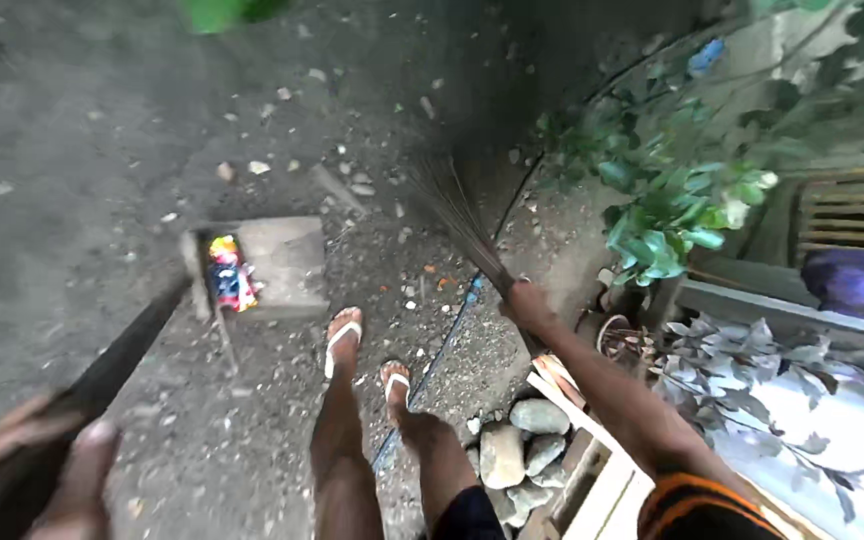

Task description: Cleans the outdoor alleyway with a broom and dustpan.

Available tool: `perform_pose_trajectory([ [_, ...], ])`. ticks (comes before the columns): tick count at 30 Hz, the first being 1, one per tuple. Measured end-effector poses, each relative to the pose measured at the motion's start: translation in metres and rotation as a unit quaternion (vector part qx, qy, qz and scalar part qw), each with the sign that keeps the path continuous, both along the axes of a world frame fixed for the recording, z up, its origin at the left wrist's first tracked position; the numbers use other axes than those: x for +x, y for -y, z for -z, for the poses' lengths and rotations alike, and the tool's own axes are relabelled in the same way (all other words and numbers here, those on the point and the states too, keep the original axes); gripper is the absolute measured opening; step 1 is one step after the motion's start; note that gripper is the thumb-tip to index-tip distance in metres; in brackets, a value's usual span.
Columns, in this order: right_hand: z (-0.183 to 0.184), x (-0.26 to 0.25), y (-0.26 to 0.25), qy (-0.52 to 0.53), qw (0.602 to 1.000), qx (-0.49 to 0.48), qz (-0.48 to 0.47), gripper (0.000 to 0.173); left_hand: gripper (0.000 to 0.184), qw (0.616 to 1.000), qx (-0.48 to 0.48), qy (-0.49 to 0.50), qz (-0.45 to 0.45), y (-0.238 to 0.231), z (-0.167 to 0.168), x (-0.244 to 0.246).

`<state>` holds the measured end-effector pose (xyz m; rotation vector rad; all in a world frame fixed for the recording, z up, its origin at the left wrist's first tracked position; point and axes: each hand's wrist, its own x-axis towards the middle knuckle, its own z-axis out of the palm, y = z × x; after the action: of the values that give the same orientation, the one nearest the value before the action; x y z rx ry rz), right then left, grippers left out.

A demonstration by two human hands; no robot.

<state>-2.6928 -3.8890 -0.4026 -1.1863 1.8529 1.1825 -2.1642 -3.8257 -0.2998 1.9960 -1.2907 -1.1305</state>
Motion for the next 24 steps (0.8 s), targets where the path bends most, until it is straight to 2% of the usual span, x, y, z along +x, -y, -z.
perform_pose_trajectory([
  [2,-0.039,0.018,-0.054,-0.003,0.998,0.063,-0.029,0.075,0.038,0.999,-0.028,0.019,-0.004,0.006,-0.001,-0.005],
  [4,-0.075,0.025,-0.098,-0.006,0.996,0.08,-0.035,0.077,0.042,0.998,-0.023,0.05,0.0,0.019,-0.008,-0.009],
  [7,-0.128,0.017,-0.146,-0.018,0.997,0.07,-0.01,0.076,0.037,0.998,0.001,0.064,0.013,0.024,-0.015,-0.013],
  [9,-0.146,0.01,-0.157,-0.02,0.999,0.034,0.001,0.075,0.033,0.997,0.012,0.078,0.017,0.027,-0.018,-0.017],
  [12,-0.135,0.005,-0.138,0.0,0.999,-0.041,0.0,0.073,0.034,0.997,0.021,0.077,0.023,0.033,-0.024,-0.035],
  [16,-0.069,0.011,-0.121,0.003,0.996,-0.087,0.027,0.068,0.035,0.995,0.022,0.09,0.041,0.037,-0.021,-0.051],
  [18,-0.052,0.02,-0.15,0.022,0.997,-0.074,0.03,0.072,0.035,0.994,0.017,0.1,0.049,0.036,-0.017,-0.051],
  [20,-0.052,0.031,-0.194,0.047,0.998,-0.033,0.033,0.075,0.034,0.993,0.003,0.102,0.054,0.034,-0.015,-0.046],
  [24,-0.094,0.041,-0.304,0.055,0.99,-0.012,0.127,0.077,0.039,0.996,-0.018,0.063,0.062,0.012,-0.021,-0.036],
])
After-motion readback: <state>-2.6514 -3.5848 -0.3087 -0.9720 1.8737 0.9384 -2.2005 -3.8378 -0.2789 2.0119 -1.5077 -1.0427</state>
